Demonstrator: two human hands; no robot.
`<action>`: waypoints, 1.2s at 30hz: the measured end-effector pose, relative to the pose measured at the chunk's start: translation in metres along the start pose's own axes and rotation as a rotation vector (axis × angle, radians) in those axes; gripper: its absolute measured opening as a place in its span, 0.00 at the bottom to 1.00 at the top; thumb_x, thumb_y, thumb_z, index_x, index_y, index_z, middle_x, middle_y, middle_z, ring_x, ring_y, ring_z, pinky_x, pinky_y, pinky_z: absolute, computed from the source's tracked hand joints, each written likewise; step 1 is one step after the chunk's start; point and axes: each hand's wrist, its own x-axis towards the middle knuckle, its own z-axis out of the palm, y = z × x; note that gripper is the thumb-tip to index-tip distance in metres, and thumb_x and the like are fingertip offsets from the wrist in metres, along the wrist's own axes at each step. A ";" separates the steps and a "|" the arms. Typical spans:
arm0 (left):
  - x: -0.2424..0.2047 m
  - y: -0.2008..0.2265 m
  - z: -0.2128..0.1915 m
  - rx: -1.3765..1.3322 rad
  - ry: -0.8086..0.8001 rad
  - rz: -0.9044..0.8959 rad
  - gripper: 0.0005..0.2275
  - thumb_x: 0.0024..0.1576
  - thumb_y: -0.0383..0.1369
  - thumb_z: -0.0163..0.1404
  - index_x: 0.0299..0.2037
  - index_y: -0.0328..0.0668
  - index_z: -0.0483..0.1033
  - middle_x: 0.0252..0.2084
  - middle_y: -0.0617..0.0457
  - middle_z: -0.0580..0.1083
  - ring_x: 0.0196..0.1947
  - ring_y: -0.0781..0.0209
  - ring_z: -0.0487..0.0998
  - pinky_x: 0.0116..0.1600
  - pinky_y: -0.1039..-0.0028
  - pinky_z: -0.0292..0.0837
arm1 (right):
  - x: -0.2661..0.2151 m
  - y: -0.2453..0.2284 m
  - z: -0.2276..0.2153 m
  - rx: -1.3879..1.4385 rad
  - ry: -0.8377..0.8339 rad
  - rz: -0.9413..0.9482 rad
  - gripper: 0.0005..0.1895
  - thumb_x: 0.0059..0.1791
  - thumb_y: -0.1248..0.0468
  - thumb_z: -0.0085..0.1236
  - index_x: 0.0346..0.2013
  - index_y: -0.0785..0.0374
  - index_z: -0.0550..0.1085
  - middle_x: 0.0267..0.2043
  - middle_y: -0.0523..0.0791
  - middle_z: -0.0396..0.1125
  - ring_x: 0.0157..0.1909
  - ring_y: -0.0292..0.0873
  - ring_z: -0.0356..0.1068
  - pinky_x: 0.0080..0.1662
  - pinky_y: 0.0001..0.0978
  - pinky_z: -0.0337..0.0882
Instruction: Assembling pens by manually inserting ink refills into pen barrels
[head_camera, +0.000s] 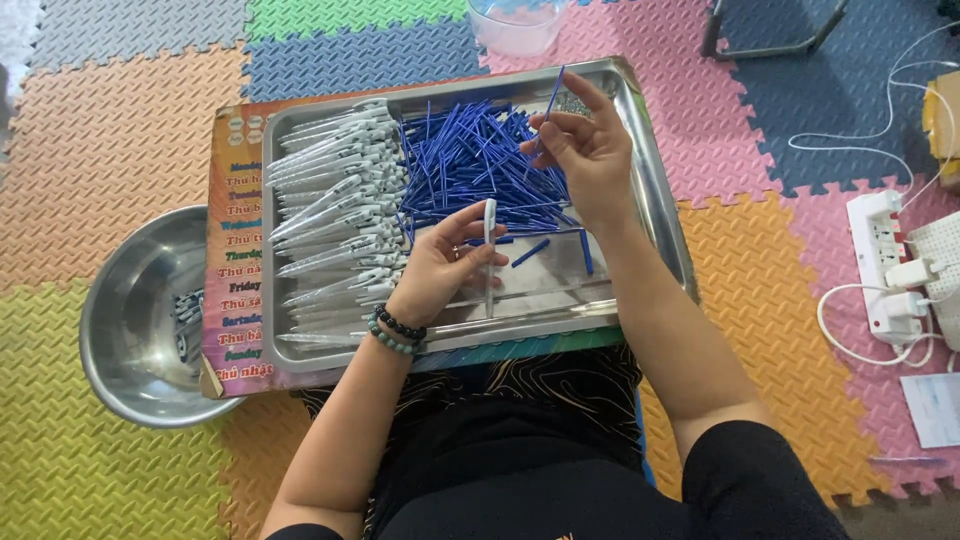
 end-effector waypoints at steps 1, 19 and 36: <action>0.000 -0.001 0.000 0.002 -0.002 -0.003 0.30 0.63 0.24 0.59 0.78 0.39 0.66 0.64 0.38 0.79 0.52 0.51 0.87 0.47 0.66 0.92 | -0.001 0.000 0.001 0.001 0.004 0.000 0.32 0.62 0.72 0.64 0.80 0.58 0.63 0.55 0.52 0.81 0.49 0.47 0.84 0.45 0.29 0.84; -0.002 0.000 -0.001 0.031 -0.064 -0.003 0.32 0.63 0.26 0.59 0.79 0.39 0.63 0.65 0.38 0.79 0.55 0.51 0.87 0.51 0.67 0.92 | -0.008 -0.004 0.013 0.127 -0.121 0.109 0.38 0.60 0.71 0.66 0.81 0.51 0.58 0.53 0.47 0.78 0.51 0.51 0.85 0.49 0.35 0.90; 0.003 -0.015 -0.009 -0.001 -0.041 0.090 0.30 0.66 0.23 0.61 0.79 0.42 0.67 0.64 0.32 0.79 0.50 0.44 0.90 0.48 0.53 0.92 | -0.005 -0.013 0.015 -0.202 -0.320 0.279 0.18 0.67 0.55 0.53 0.58 0.66 0.81 0.48 0.56 0.79 0.52 0.51 0.82 0.51 0.45 0.87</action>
